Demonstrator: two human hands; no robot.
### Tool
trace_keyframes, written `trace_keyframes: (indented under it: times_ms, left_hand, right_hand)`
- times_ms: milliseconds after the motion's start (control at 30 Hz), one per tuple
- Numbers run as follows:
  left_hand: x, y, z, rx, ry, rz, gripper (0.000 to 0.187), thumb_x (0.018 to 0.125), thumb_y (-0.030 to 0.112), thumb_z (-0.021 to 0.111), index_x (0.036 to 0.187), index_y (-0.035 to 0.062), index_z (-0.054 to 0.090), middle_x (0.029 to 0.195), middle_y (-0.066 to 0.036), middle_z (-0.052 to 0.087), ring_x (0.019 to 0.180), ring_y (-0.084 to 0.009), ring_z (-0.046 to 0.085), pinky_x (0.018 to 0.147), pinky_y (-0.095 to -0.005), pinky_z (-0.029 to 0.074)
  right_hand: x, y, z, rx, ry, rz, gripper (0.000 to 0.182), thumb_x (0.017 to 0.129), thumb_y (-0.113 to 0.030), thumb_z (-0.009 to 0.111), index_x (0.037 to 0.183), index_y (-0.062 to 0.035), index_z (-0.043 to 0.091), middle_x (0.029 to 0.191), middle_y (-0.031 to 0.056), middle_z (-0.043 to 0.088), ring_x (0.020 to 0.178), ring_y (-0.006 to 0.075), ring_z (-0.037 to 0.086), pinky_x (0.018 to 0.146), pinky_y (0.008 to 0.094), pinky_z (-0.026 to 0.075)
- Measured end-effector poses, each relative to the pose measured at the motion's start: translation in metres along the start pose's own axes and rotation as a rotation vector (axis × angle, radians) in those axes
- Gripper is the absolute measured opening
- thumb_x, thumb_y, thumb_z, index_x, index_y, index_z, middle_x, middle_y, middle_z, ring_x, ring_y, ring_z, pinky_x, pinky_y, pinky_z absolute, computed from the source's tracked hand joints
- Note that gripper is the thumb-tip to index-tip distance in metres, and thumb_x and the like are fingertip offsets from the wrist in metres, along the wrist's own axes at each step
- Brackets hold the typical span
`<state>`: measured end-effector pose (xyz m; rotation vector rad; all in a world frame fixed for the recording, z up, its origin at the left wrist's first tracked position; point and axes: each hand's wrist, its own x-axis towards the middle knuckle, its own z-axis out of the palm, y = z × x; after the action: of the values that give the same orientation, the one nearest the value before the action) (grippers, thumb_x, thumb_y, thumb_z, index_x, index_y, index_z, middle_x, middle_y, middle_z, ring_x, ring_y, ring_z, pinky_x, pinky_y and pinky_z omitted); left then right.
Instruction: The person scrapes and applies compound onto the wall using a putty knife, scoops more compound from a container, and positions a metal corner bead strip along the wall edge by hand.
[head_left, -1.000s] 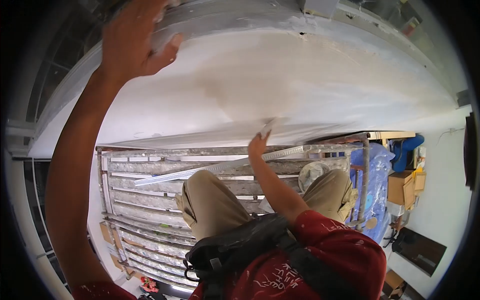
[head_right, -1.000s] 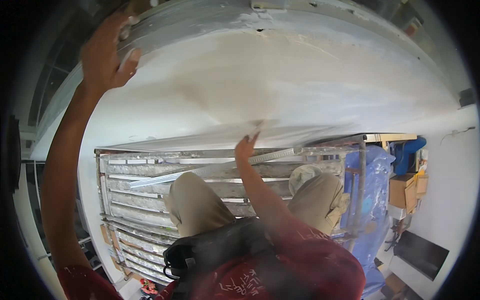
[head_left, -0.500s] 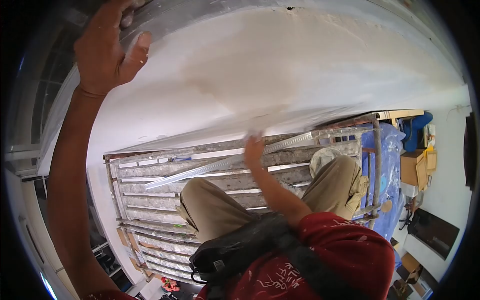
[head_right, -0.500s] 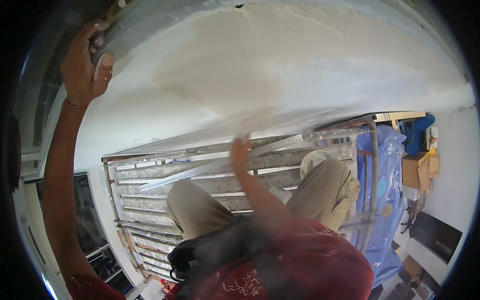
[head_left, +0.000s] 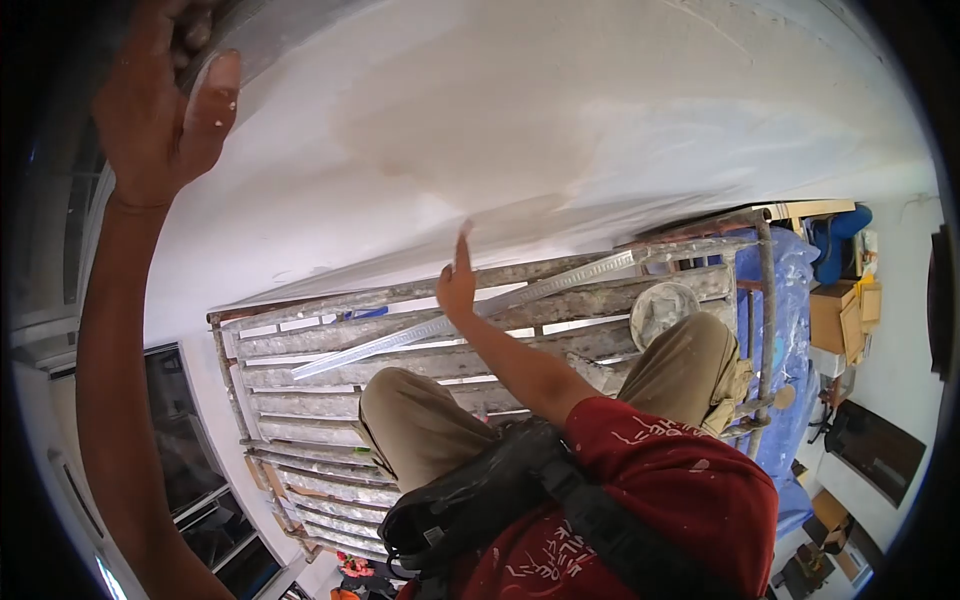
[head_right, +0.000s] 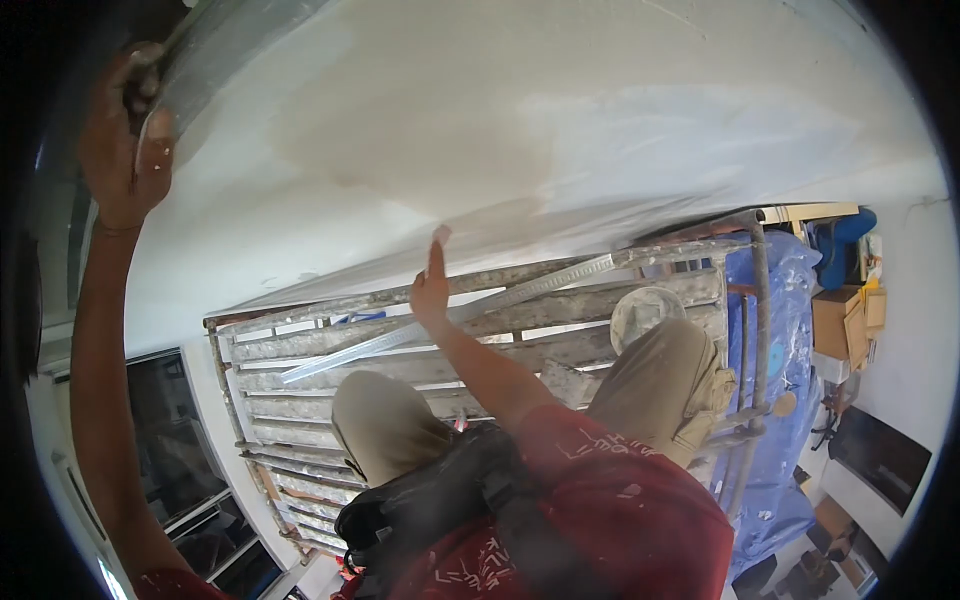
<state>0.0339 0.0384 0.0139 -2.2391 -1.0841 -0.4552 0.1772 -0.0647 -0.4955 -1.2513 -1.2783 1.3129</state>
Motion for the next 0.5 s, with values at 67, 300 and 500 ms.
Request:
trace_keyframes:
  times_ms: [67,300,500]
  left_hand:
    - [0.003,0.005,-0.002,0.028,0.017,0.005,0.046,0.097,0.034,0.054,0.128,0.0007,0.054,0.103,-0.011,0.061,0.083,-0.0170,0.056,0.073,-0.0281,0.048]
    - [0.001,0.009,0.000,-0.012,0.036,-0.097,0.045,0.096,0.033,0.055,0.128,0.0009,0.055,0.091,-0.009,0.060,0.076,-0.0167,0.055,0.070,-0.0277,0.047]
    - [0.001,0.005,0.003,0.004,0.077,0.002,0.050,0.098,0.039,0.052,0.130,0.0004,0.054,0.095,-0.009,0.060,0.078,-0.0165,0.056,0.072,-0.0276,0.047]
  right_hand:
    - [-0.003,-0.006,-0.001,-0.052,0.005,0.001,0.071,0.084,0.005,0.042,0.153,-0.0044,0.028,0.150,0.0205,0.041,0.134,0.0336,0.047,0.105,0.0341,0.041]
    - [0.022,0.015,-0.115,0.786,0.397,0.553,0.058,0.089,-0.008,0.046,0.146,-0.0043,0.036,0.112,0.0143,0.055,0.093,0.0248,0.059,0.070,0.0354,0.057]
    - [0.101,0.061,-0.132,-0.032,0.262,0.476,0.051,0.093,-0.032,0.056,0.136,-0.0058,0.048,0.112,0.0148,0.061,0.099,0.0281,0.061,0.083,0.0465,0.053]
